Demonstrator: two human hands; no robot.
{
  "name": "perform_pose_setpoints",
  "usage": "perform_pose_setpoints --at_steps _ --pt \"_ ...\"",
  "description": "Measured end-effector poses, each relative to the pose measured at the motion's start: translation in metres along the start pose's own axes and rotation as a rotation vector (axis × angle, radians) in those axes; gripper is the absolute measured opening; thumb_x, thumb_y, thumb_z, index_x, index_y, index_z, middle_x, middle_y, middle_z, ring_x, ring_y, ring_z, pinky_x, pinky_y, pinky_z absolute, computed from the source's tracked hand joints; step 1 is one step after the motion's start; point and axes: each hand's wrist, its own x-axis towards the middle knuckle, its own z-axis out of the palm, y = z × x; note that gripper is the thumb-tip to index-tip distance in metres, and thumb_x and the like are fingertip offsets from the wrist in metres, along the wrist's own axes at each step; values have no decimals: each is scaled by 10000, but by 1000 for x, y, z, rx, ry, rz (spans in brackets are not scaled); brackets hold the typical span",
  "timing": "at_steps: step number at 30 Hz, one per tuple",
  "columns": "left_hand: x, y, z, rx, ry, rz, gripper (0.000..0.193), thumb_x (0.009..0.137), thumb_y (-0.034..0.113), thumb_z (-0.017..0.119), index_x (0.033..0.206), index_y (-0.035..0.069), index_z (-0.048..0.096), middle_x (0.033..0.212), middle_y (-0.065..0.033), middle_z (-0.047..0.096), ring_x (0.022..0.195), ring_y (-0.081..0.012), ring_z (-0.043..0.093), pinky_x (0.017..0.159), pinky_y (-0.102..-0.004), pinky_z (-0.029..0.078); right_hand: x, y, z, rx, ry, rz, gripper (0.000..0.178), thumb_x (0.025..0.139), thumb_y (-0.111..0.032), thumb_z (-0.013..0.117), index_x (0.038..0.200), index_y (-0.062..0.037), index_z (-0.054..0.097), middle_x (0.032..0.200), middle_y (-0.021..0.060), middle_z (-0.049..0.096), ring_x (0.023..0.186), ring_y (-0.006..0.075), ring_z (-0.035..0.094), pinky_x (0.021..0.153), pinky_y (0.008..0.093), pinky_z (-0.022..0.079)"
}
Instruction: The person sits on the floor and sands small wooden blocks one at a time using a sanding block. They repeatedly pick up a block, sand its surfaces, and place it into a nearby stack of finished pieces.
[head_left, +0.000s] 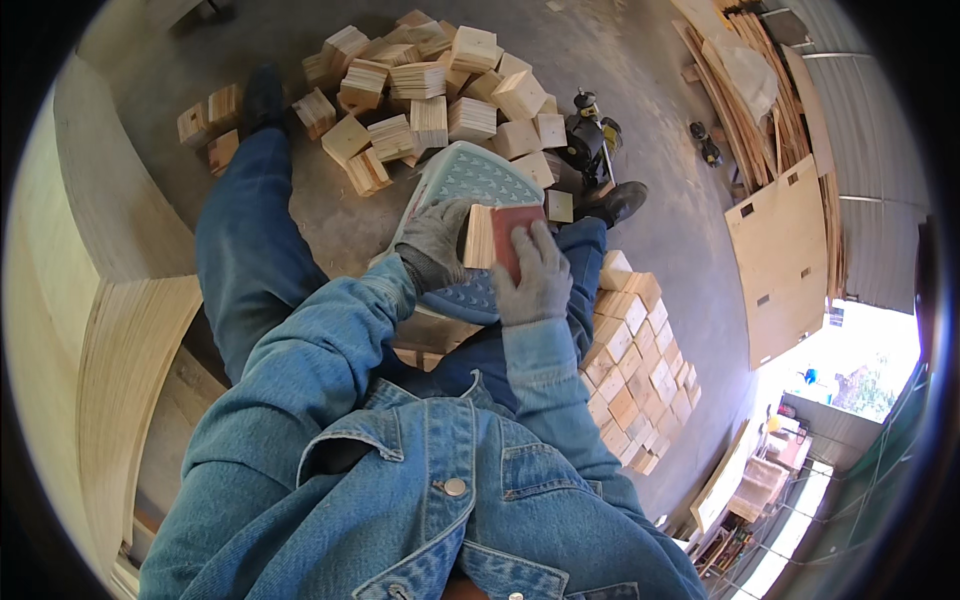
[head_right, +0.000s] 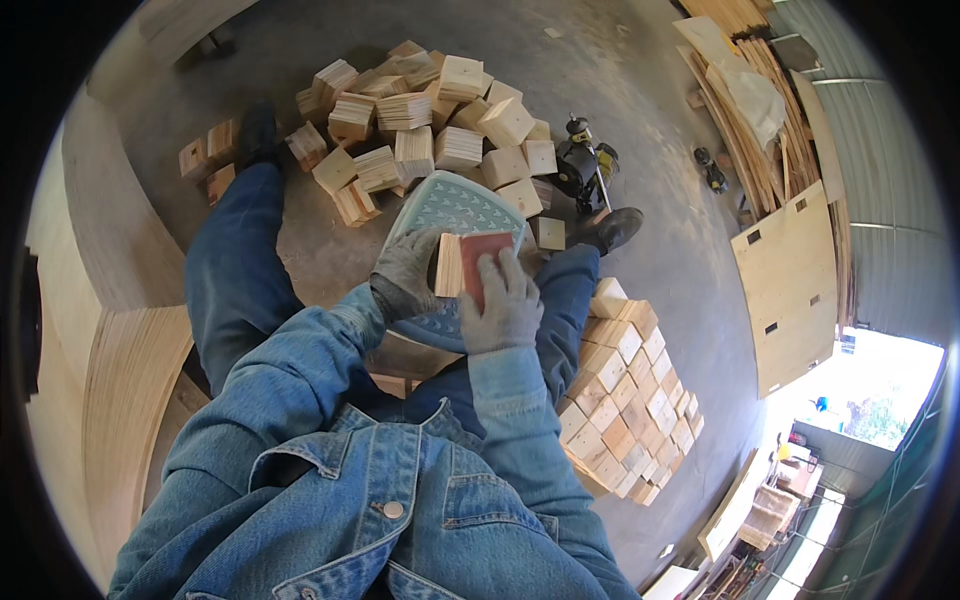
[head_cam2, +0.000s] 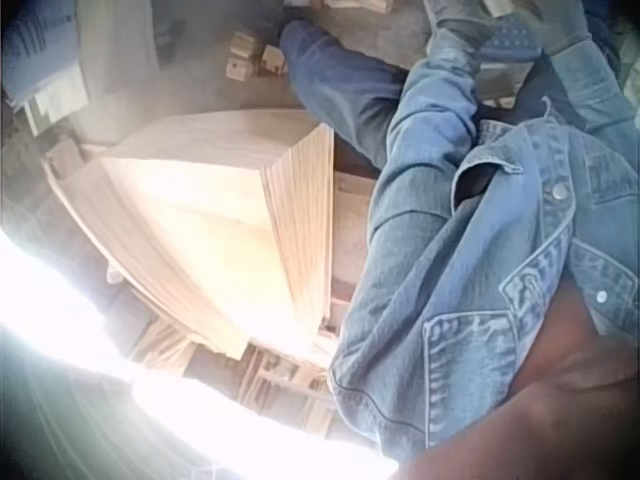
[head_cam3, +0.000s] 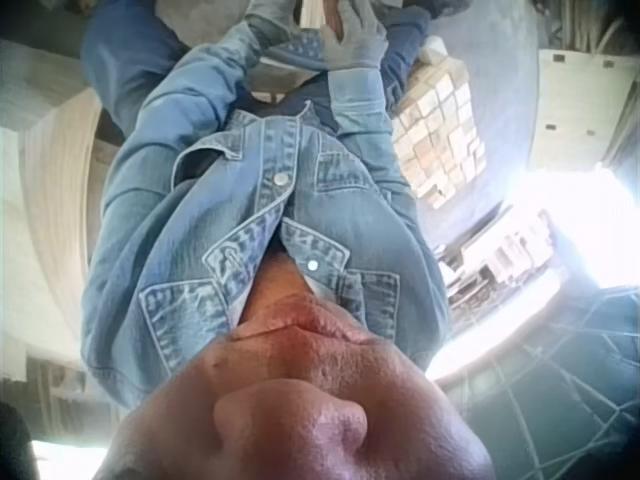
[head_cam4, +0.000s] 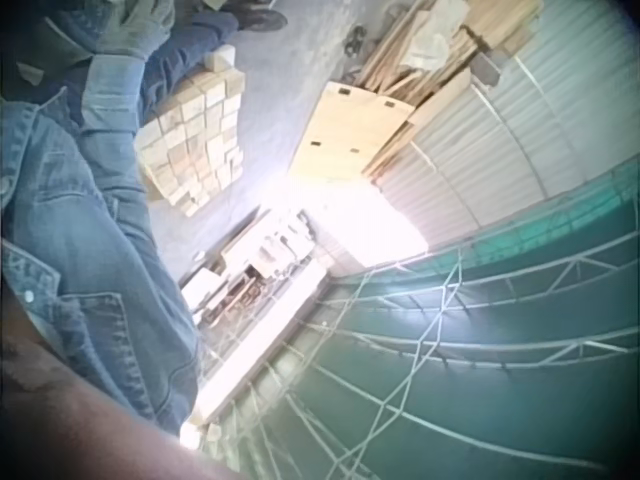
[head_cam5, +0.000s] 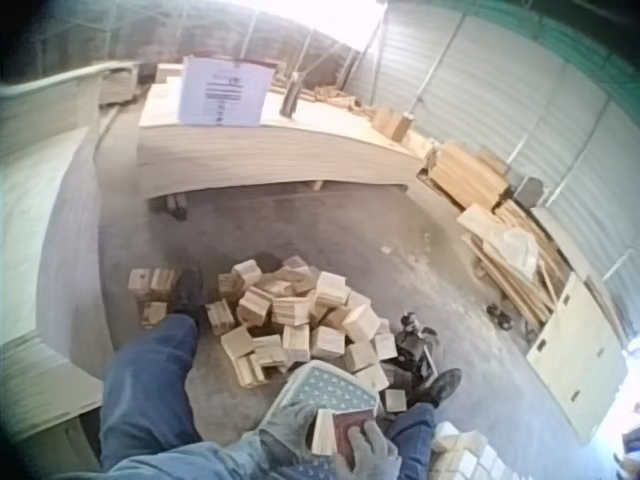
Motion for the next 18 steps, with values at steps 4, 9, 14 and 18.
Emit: perform_pose_setpoints --at_steps 4,9,14,18 --pt "0 1 -2 -13 -1 11 1069 591 418 969 1480 80 480 1386 -197 586 1327 -407 546 1180 -499 421 -48 0 -8 45 0 -80 671 782 -276 842 1417 -154 660 1557 154 522 1347 418 530 1115 557 437" --pt "-2 0 1 28 22 4 1036 612 446 951 1463 75 492 1408 -198 578 1317 -410 555 1174 -502 428 -56 1 -9 75 58 -127 641 746 -242 853 1360 -147 692 1514 150 553 1302 419 561 1096 545 455" --pt "-5 -3 5 58 57 19 1020 624 467 940 1453 72 496 1412 -194 578 1307 -412 561 1156 -507 446 -6 1 0 21 86 -127 562 786 -258 797 1333 -164 709 1493 128 571 1294 412 573 1089 551 465" --pt "-2 -10 10 10 -53 -44 1157 573 478 969 1529 104 436 1495 -177 523 1407 -388 496 1245 -504 333 54 9 21 -17 83 -42 554 823 -323 771 1359 -204 699 1518 108 562 1318 411 565 1099 558 463"
